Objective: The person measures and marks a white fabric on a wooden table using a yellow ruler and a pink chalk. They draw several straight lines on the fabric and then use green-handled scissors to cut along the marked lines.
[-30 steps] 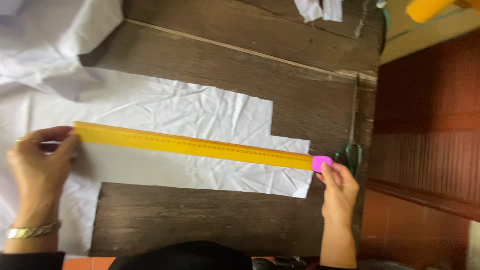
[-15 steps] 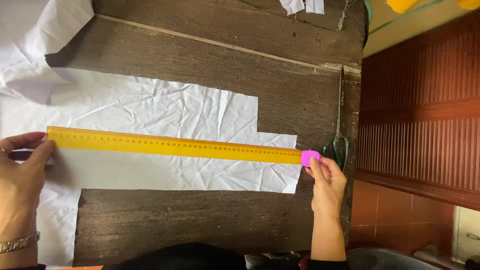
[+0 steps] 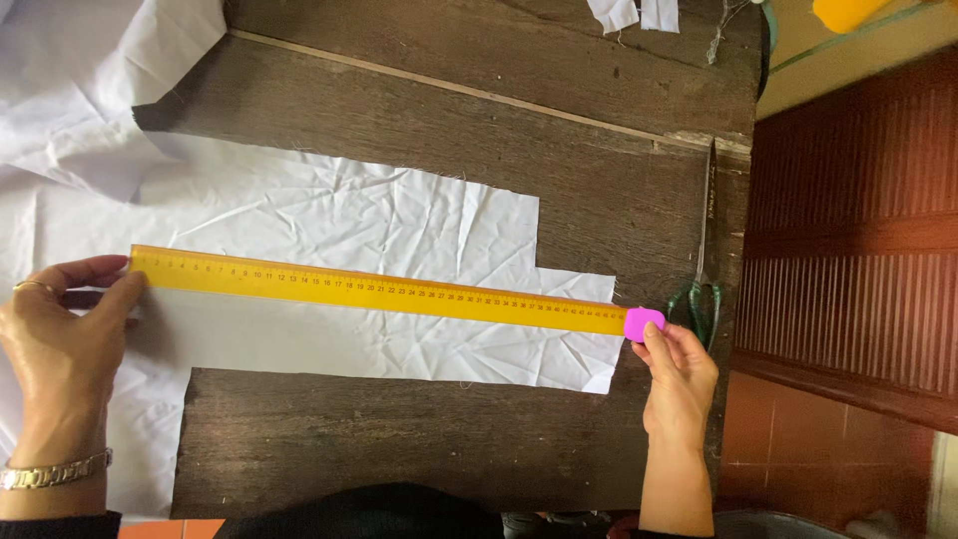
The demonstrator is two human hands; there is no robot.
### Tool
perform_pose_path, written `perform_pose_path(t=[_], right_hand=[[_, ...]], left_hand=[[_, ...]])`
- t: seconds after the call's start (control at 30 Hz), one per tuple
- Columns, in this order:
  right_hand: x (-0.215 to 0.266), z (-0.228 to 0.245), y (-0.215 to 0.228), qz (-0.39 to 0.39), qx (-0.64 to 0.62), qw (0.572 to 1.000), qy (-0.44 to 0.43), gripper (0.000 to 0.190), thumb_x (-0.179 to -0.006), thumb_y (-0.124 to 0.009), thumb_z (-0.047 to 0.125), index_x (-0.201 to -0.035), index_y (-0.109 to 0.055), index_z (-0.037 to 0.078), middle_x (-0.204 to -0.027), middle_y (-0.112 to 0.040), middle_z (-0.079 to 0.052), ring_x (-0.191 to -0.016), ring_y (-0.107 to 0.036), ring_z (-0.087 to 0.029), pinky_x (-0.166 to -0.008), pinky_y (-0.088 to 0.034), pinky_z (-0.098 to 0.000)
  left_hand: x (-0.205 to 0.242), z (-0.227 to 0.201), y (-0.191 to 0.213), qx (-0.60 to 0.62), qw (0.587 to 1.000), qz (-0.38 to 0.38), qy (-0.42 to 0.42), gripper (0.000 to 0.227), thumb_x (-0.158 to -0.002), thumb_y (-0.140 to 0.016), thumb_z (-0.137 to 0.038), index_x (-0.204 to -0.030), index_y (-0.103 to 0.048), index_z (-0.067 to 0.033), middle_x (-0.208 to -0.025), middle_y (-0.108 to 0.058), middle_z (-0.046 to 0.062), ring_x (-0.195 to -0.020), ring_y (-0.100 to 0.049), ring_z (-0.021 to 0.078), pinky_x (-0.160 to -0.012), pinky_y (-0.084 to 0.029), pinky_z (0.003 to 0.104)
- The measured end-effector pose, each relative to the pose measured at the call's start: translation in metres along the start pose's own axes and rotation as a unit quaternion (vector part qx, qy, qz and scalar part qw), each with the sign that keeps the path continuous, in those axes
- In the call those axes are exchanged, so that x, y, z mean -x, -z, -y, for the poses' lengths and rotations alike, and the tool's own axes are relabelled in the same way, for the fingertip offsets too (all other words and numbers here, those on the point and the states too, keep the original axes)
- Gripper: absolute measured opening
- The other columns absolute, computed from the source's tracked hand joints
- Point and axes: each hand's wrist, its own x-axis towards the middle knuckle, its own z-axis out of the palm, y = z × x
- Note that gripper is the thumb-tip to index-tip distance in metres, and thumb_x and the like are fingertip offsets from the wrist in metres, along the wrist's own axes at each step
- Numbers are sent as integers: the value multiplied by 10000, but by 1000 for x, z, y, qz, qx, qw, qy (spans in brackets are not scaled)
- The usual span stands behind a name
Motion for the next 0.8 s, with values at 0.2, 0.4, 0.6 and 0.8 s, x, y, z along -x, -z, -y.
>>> perform_pose_path(t=[0.2,0.4,0.6,0.8], right_hand=[[-7,-10,4,-17,-34,999,-5,176,-824,-737,128,-948,-632,62,-952,-682,-69,-854,-653,-127,-758,-568,-250],[-2,2,1,-5,-18,1000,-18,156,-834,-723,133,-936,-645,45,-971,-692,-92,-894,-654,-146,-785,-566,-269],[-6,-8,3,-15,-36,999,-13,184,-824,-733,123,-949,-624,43,-950,-685,-84,-854,-655,-138,-770,-564,-259],[-5,-7,3,-13,-35,999,0,185,-837,-718,86,-980,-623,18,-970,-689,-127,-858,-674,-181,-777,-579,-272]], left_hand=[[-10,33,-12,51,999,-1,12,187,-1010,-685,-146,-1182,-652,-79,-982,-628,55,-731,-574,104,-591,-462,214],[-20,68,-21,87,996,-3,0,186,-1038,-657,-132,-1214,-608,-98,-1097,-606,59,-896,-559,95,-689,-500,221],[-14,48,-16,92,996,-7,12,185,-1025,-669,-132,-1196,-609,-96,-1048,-610,33,-857,-553,70,-670,-496,203],[-3,5,-5,32,999,-2,22,189,-982,-685,-131,-1150,-666,-48,-910,-643,83,-674,-580,118,-600,-471,219]])
